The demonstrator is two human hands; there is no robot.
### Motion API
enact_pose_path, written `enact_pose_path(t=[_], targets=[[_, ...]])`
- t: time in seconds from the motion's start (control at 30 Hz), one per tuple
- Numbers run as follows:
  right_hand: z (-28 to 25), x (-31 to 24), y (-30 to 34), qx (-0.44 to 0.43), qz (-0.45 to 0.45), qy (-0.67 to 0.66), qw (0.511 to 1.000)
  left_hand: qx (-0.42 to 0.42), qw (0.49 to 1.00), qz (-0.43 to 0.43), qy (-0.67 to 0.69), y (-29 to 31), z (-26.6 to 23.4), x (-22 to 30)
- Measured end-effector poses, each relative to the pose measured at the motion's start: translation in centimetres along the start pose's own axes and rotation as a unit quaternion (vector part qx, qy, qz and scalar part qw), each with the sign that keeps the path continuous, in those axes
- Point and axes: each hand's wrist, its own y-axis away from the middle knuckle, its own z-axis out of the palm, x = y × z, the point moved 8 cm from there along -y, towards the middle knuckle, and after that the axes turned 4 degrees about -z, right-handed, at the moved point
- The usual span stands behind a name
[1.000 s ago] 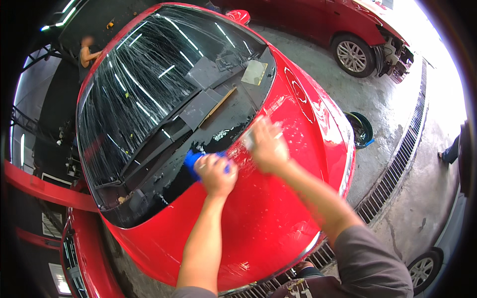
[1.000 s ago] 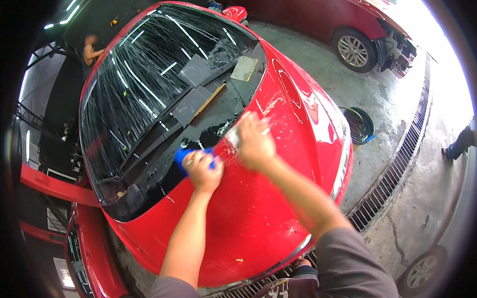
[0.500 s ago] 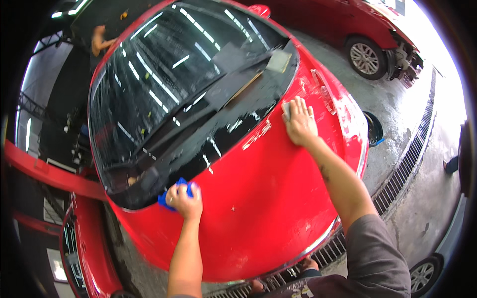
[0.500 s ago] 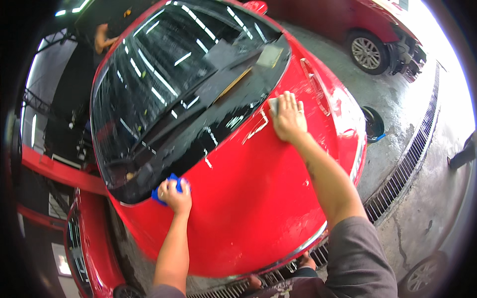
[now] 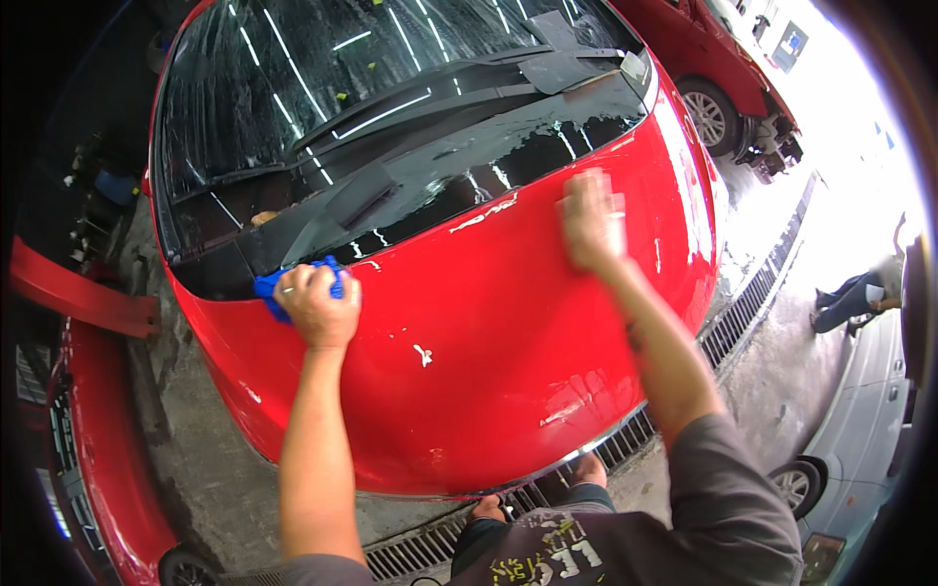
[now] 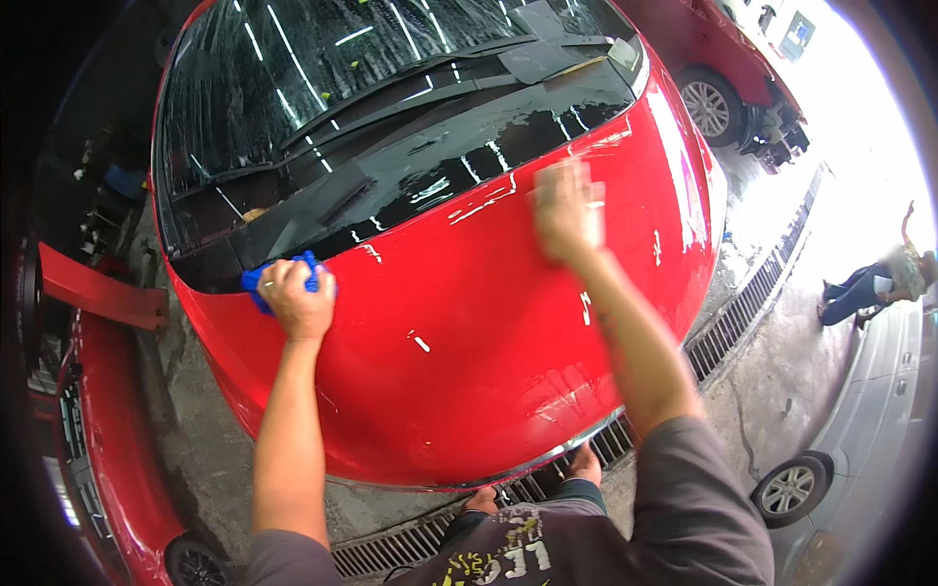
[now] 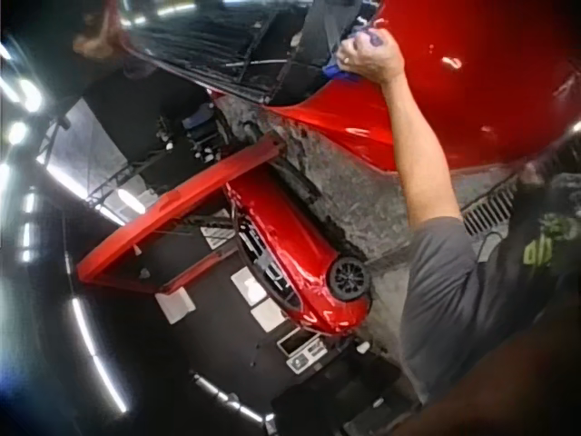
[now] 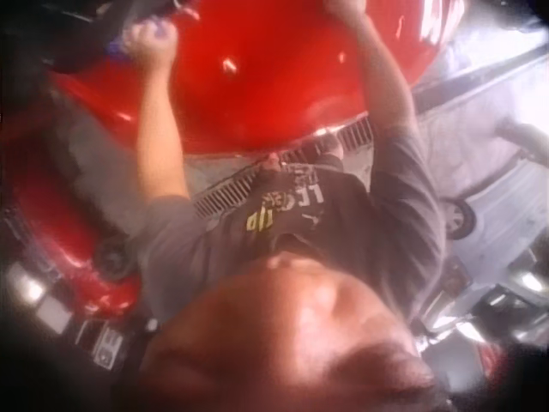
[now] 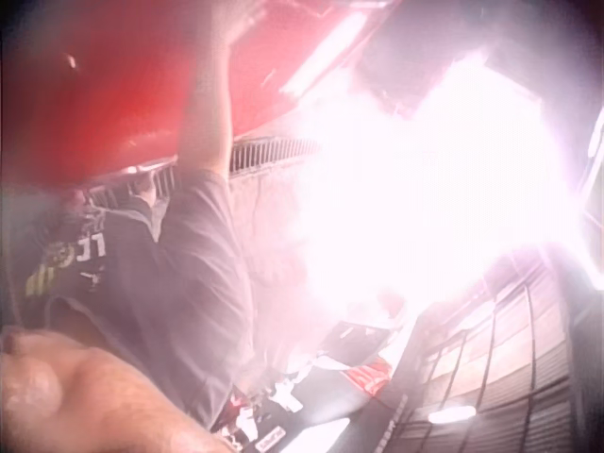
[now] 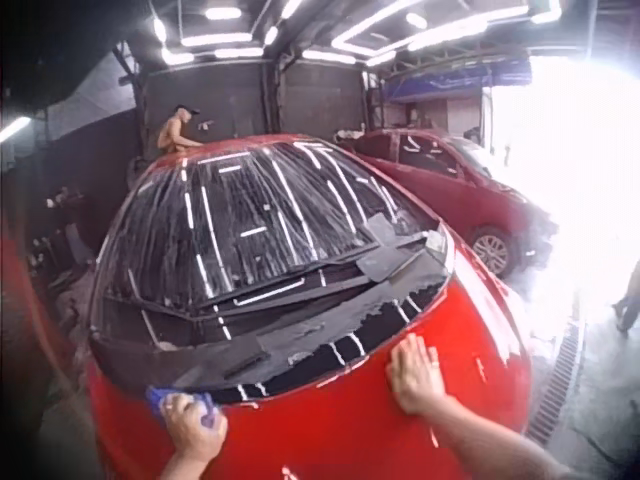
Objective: The person uses a blue microfiber cloth and a sanding block to clean and smooth the hood of a red car. They repeatedly wipe the surface, dip the cloth in a bucket of water, and sand specific areas to remove imperfections.
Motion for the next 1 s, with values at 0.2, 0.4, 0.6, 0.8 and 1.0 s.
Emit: enact_pose_path(t=[0.2, 0.4, 0.6, 0.8, 1.0], targets=[[-8.3, -38.8, 10.6, -0.019, -0.219, -0.199, 0.955, -0.032, 0.999, -0.025, -0.016, -0.2, -1.7, -11.7], [-6.0, -23.0, 5.5, -0.072, -0.153, 0.089, 0.982, -0.003, 0.995, -0.059, -0.077, 2.6, -5.2, -22.0], [1.6, -15.5, 2.8, -0.008, -0.091, 0.209, 0.974, 0.034, 0.998, -0.057, -0.023, 1.9, -3.3, -17.9], [-10.5, -42.8, 9.3, -0.010, -0.175, -0.199, 0.964, 0.031, 0.998, -0.039, -0.037, 2.1, -3.6, -19.4], [-5.8, -11.6, 2.8, -0.034, 0.002, 0.042, 0.999, 0.036, 0.997, -0.058, -0.033, 2.7, -3.7, -19.5]])
